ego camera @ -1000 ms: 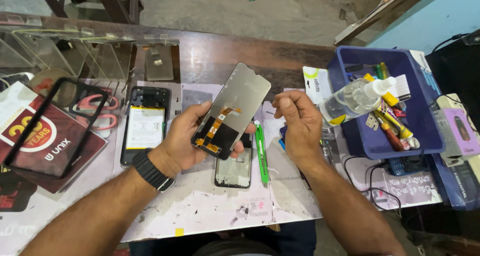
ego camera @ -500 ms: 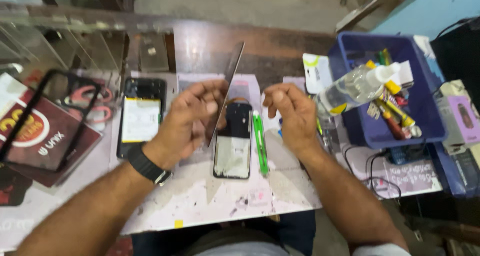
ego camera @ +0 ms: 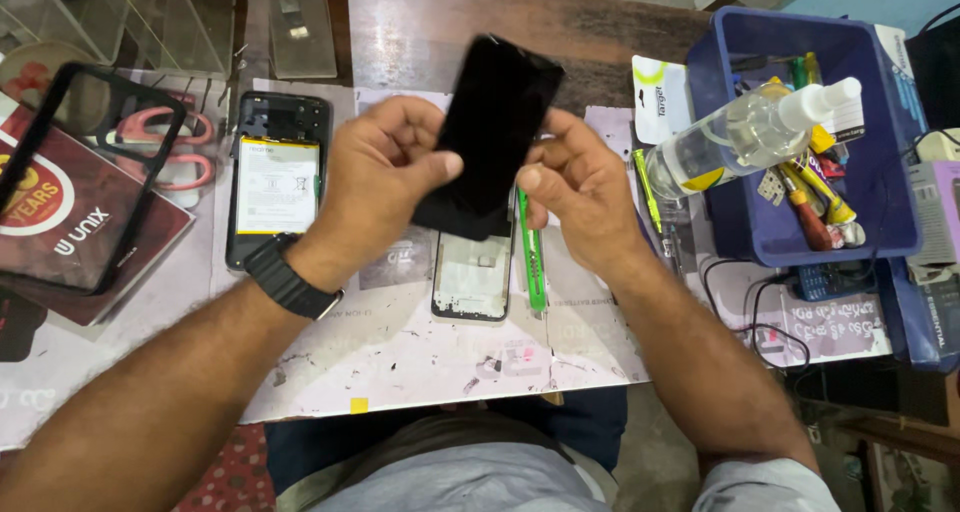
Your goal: The person removes a protective film from the internal frame of a disassembled smartphone. They then use a green utility knife to scrape adhesive residue from the edges of a detached screen assembly. Finally, they peel off a black protective film from the screen and use a blue plastic spudger to clean the surface.
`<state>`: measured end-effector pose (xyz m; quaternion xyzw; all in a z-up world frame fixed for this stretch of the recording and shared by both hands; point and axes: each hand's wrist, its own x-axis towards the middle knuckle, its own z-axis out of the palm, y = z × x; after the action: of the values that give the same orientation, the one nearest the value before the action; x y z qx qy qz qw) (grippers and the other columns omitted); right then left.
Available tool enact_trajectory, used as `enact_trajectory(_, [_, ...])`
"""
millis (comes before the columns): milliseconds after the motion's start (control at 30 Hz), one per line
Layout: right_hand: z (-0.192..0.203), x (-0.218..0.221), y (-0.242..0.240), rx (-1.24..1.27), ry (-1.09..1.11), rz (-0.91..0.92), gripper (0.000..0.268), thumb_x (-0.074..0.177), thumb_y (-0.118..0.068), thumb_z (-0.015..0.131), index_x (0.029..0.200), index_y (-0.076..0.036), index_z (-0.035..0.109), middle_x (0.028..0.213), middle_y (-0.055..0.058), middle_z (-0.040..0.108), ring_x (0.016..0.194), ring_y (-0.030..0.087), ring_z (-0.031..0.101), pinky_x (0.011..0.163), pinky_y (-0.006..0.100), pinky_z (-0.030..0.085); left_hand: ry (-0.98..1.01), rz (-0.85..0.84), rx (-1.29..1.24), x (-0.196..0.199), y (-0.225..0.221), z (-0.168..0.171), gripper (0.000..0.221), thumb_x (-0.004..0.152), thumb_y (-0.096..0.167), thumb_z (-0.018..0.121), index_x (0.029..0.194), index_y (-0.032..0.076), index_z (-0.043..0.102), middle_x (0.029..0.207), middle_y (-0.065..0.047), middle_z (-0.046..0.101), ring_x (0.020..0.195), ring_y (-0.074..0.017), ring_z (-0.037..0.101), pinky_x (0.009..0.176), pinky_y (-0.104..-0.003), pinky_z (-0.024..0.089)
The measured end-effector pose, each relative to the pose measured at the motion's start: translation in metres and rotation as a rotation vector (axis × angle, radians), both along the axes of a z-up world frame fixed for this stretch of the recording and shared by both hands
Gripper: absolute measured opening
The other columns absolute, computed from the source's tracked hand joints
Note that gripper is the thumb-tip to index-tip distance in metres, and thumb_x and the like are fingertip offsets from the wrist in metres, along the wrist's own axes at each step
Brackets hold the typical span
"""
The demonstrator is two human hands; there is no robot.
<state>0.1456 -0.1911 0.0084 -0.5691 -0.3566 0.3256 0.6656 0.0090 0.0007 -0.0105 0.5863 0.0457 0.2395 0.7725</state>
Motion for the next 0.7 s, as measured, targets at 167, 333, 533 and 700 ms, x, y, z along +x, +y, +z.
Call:
enact_trajectory(167, [-0.009,0.002,-0.001,0.008,0.048,-0.103,0.029,0.103,-0.007,0.069,0.127,0.004,0.059,0.097,0.007,0.07,0.068,0.011,0.062,0.058,0.025,0.049,-0.034,0.209,0.283,-0.007,-0.007,0.004,0.017,0.105,0.005,0.064,0.121,0.0,0.066,0.106,-0.005,0.072,0.095,-0.0063,0.066,0.084,-0.022,0.056])
enact_trajectory(333, [-0.004,0.015,0.007,0.057,0.041,-0.221,0.034,0.099,-0.008,0.069,0.129,-0.002,0.054,0.087,0.005,0.068,0.059,0.009,0.06,0.05,0.023,0.047,-0.257,0.541,0.418,-0.015,0.012,0.016,0.021,0.116,0.013,0.061,0.132,0.001,0.056,0.107,-0.003,0.064,0.087,-0.0051,0.055,0.077,-0.021,0.047])
enact_trajectory(533, [-0.007,0.013,0.023,-0.059,0.223,-0.185,0.032,0.101,-0.012,0.063,0.13,-0.001,0.058,0.088,0.003,0.069,0.058,0.008,0.057,0.05,0.022,0.045,-0.297,0.673,0.464,-0.021,0.027,0.019,0.024,0.119,0.019,0.06,0.134,0.002,0.053,0.102,0.0,0.058,0.083,-0.0064,0.05,0.077,-0.021,0.045])
enact_trajectory(700, [0.0,0.013,0.043,-0.147,0.284,-0.127,0.029,0.101,-0.012,0.06,0.127,0.001,0.057,0.087,0.005,0.068,0.056,0.011,0.058,0.05,0.027,0.048,-0.29,0.713,0.442,-0.017,0.032,0.017,0.025,0.117,0.021,0.061,0.13,0.001,0.055,0.099,0.0,0.056,0.082,-0.0067,0.05,0.075,-0.021,0.045])
